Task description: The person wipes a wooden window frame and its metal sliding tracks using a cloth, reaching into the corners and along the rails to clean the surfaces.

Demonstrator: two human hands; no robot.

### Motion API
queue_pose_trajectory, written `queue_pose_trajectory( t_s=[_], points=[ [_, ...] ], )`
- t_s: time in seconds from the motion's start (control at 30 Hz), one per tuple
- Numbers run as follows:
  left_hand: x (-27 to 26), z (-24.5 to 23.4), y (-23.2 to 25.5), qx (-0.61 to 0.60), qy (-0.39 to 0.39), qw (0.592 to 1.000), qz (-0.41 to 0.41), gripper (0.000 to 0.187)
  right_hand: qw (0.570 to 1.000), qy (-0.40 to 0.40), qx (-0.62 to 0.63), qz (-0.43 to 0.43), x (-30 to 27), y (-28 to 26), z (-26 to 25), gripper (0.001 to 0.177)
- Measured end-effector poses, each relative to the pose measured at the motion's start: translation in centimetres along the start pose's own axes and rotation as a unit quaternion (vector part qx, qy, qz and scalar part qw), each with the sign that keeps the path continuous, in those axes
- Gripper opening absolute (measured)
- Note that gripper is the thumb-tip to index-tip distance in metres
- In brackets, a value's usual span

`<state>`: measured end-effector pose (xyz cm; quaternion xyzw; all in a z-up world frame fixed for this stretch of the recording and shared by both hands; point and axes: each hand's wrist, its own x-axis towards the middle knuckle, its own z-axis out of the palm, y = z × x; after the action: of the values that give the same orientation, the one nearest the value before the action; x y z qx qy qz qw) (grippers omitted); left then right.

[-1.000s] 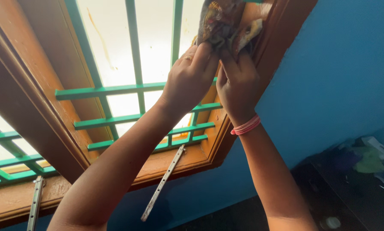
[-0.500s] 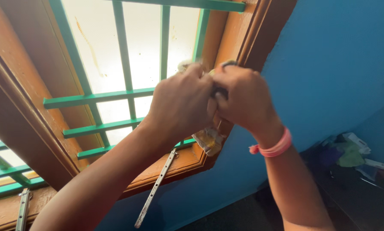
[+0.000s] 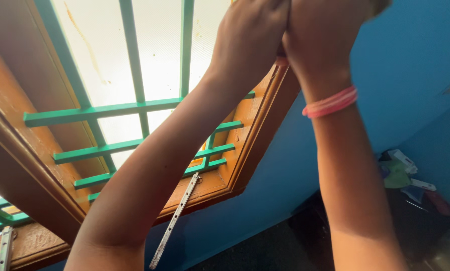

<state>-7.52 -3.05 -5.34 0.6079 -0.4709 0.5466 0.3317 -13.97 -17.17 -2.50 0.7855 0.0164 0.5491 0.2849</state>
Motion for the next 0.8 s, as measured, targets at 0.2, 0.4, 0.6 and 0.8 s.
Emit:
queue_pose_trajectory(
  t_s=[0.2, 0.4, 0.6, 0.8],
  points=[
    [-5.8, 1.2, 0.3, 0.011, 0.055, 0.998, 0.032, 0.023, 0.996, 0.08, -0.031, -0.021, -4.8, -4.4, -0.9, 0.025],
    [-11.8, 0.4, 1.6, 0.016, -0.062, 0.998, -0.009, 0.029, 0.998, 0.053, 0.007, 0.016, -10.0, -9.7, 0.9, 0.027],
    [-12.8, -0.8, 2.4, 0.044, -0.047, 0.998, 0.027, 0.027, 0.992, 0.07, 0.032, 0.101, -12.3, -11.9, 1.0, 0.027],
    [-16.8, -1.5, 2.6, 0.051, -0.071, 0.994, 0.069, 0.008, 0.991, 0.057, -0.012, 0.119, -18.2, -15.0, 1.6, 0.022]
  ],
)
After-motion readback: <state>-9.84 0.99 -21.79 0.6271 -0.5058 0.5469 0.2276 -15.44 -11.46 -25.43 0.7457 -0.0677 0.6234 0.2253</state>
